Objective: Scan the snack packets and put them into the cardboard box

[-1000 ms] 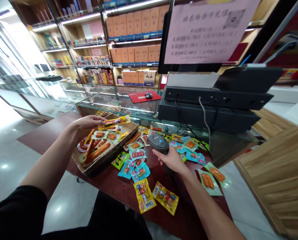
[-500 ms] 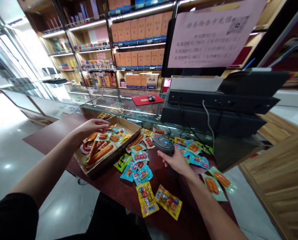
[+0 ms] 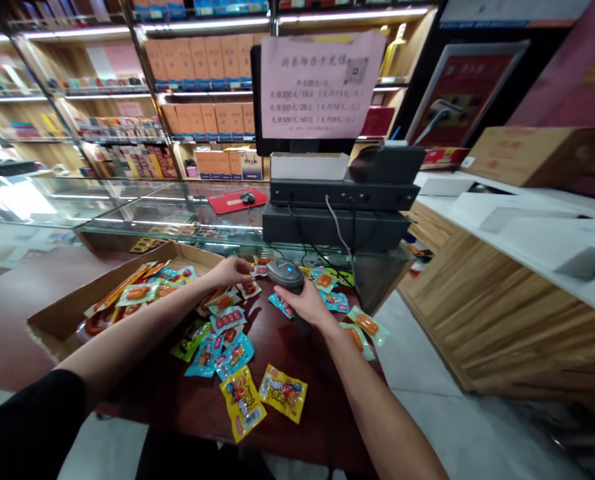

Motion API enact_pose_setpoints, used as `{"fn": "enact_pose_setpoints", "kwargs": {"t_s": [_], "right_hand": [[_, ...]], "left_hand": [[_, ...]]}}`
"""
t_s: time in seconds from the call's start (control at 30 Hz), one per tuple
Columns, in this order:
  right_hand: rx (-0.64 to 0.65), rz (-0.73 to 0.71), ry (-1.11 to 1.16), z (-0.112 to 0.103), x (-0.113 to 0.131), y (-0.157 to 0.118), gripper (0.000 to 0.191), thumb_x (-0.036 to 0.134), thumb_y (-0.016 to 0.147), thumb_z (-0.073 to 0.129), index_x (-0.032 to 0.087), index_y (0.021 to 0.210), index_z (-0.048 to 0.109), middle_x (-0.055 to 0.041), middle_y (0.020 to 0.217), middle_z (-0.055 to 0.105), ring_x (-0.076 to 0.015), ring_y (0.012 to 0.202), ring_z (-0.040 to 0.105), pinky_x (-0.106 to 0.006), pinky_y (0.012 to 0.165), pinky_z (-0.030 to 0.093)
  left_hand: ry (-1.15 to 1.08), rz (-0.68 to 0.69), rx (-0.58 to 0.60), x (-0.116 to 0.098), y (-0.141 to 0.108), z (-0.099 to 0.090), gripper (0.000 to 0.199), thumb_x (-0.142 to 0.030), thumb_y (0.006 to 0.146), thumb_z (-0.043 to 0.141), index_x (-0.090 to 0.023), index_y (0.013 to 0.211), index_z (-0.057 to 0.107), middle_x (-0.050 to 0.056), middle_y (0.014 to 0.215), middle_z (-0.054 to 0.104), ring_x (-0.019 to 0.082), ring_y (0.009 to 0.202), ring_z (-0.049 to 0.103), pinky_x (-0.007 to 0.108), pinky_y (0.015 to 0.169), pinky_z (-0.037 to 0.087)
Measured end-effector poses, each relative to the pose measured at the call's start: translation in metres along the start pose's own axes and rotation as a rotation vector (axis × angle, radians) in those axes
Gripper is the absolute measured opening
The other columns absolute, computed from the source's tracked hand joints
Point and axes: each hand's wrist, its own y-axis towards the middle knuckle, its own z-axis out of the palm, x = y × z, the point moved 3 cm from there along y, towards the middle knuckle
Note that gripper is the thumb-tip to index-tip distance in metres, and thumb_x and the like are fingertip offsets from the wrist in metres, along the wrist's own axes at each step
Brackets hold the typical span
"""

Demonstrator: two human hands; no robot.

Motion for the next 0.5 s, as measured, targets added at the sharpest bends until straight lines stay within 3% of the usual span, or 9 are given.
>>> {"fn": "enact_pose_setpoints", "kwargs": {"t_s": [0.13, 0.3, 0.5], "right_hand": [[-0.017, -0.001, 0.019, -0.002, 0.001, 0.0, 0.04, 0.058, 0.073, 0.071, 0.021, 0.064, 0.058, 0.0001, 0.048, 0.056, -0.0134, 0.039, 0.05, -0.027, 0.04, 0.041], [0.002, 0.007, 0.02, 0.0, 0.002, -0.001, 0.041, 0.058, 0.072, 0.072, 0.021, 0.062, 0.056, 0.0009, 0.047, 0.055, -0.0126, 0.039, 0.049, -0.027, 0.041, 0.042], [0.032, 0.045, 0.018, 0.003, -0.004, -0.001, 0.039, 0.057, 0.075, 0.07, 0.02, 0.07, 0.06, 0.0009, 0.051, 0.056, -0.013, 0.04, 0.05, -0.027, 0.043, 0.042]], "left_hand": [[0.353, 0.023, -0.062, -0.003, -0.005, 0.015, 0.051, -0.049, 0.068, 0.073, -0.017, 0.108, 0.072, 0.011, 0.097, 0.073, 0.027, 0.096, 0.067, 0.03, 0.079, 0.05], [0.545, 0.078, 0.017, 0.002, -0.013, 0.033, 0.054, -0.061, 0.064, 0.073, -0.017, 0.096, 0.071, 0.014, 0.101, 0.067, 0.03, 0.098, 0.064, 0.034, 0.084, 0.049], [0.573, 0.112, 0.046, -0.004, -0.018, 0.04, 0.041, -0.038, 0.07, 0.07, -0.013, 0.103, 0.065, 0.018, 0.105, 0.065, 0.031, 0.095, 0.066, 0.035, 0.08, 0.05]]}}
